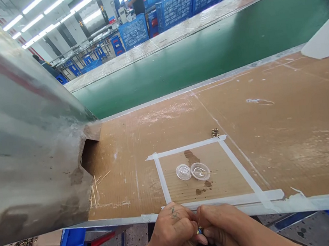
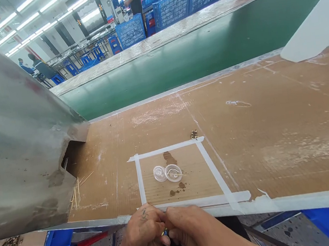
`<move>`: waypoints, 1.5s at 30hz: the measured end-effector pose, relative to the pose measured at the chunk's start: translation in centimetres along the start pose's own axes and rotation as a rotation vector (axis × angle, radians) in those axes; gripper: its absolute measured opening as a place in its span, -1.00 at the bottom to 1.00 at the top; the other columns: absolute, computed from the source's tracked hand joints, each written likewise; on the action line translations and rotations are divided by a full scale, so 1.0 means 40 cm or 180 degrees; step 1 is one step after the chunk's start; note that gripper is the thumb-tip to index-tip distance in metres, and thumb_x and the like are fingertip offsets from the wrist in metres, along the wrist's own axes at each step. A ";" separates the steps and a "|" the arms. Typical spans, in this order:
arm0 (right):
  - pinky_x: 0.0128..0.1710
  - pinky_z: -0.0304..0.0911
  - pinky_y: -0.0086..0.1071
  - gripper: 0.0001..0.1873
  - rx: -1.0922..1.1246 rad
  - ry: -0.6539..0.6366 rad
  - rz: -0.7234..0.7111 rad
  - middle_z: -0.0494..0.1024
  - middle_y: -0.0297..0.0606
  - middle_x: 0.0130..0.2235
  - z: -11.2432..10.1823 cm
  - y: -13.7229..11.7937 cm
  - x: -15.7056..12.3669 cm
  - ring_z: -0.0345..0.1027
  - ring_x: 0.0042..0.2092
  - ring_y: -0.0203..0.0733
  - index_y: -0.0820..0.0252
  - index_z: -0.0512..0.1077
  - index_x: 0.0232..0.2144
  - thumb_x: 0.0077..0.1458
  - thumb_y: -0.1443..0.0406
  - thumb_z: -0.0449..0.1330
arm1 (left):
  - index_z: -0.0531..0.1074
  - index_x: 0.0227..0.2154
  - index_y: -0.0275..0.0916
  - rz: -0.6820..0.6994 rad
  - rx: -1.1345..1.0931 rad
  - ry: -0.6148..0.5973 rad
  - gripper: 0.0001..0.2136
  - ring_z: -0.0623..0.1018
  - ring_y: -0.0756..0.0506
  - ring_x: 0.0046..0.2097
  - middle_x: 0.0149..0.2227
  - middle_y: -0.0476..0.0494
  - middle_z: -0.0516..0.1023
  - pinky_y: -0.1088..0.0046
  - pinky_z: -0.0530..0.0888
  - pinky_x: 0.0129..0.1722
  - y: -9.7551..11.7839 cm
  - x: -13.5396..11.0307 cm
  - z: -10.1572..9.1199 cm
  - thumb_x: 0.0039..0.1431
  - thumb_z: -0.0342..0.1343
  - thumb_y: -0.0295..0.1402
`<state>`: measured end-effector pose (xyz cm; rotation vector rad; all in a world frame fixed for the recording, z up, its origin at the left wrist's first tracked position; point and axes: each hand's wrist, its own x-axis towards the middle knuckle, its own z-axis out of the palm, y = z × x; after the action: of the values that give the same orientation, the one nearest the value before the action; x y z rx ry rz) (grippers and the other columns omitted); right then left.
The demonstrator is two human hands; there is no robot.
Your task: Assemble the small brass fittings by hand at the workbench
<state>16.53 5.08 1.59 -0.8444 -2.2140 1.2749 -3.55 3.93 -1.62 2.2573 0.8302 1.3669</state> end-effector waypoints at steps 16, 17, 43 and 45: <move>-0.21 0.33 -0.43 -0.73 0.0091 -0.0089 0.0000 0.61 -0.38 -0.23 -0.002 -0.006 -0.001 0.46 -0.25 -0.25 0.06 0.36 -0.25 0.34 0.46 -0.07 | 0.30 -0.43 -0.19 0.0013 0.0009 0.0050 -0.74 0.55 -0.02 -0.40 -0.49 -0.07 0.53 0.45 0.41 -0.36 0.002 -0.001 0.002 0.46 -0.02 -0.40; -0.20 0.34 -0.43 -0.73 0.0105 -0.0093 -0.0009 0.61 -0.39 -0.23 -0.003 -0.006 -0.001 0.46 -0.25 -0.25 0.06 0.36 -0.25 0.33 0.46 -0.07 | 0.31 -0.43 -0.19 0.0020 0.0009 0.0054 -0.73 0.56 -0.03 -0.40 -0.49 -0.07 0.53 0.45 0.41 -0.36 0.002 -0.001 0.002 0.46 -0.02 -0.38; -0.25 0.33 -0.43 -0.73 0.0139 -0.0205 0.0059 0.56 -0.33 -0.31 -0.016 -0.018 0.011 0.40 -0.32 -0.24 0.09 0.36 -0.30 0.29 0.49 -0.04 | 0.30 -0.44 -0.18 0.0048 0.0032 0.0064 -0.72 0.59 -0.04 -0.40 -0.51 -0.06 0.55 0.43 0.42 -0.36 -0.003 -0.009 0.009 0.48 -0.02 -0.36; -0.26 0.32 -0.42 -0.74 0.0170 -0.0236 0.0109 0.55 -0.33 -0.31 -0.016 -0.017 0.014 0.38 -0.33 -0.23 0.09 0.36 -0.30 0.32 0.47 -0.05 | 0.29 -0.45 -0.17 0.0022 0.0036 0.0078 -0.72 0.57 -0.03 -0.41 -0.51 -0.05 0.54 0.43 0.41 -0.36 0.000 -0.007 0.009 0.46 -0.01 -0.39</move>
<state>16.37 5.59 2.52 -0.8307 -2.2208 1.3963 -3.33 3.74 -1.95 2.2581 0.8410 1.3989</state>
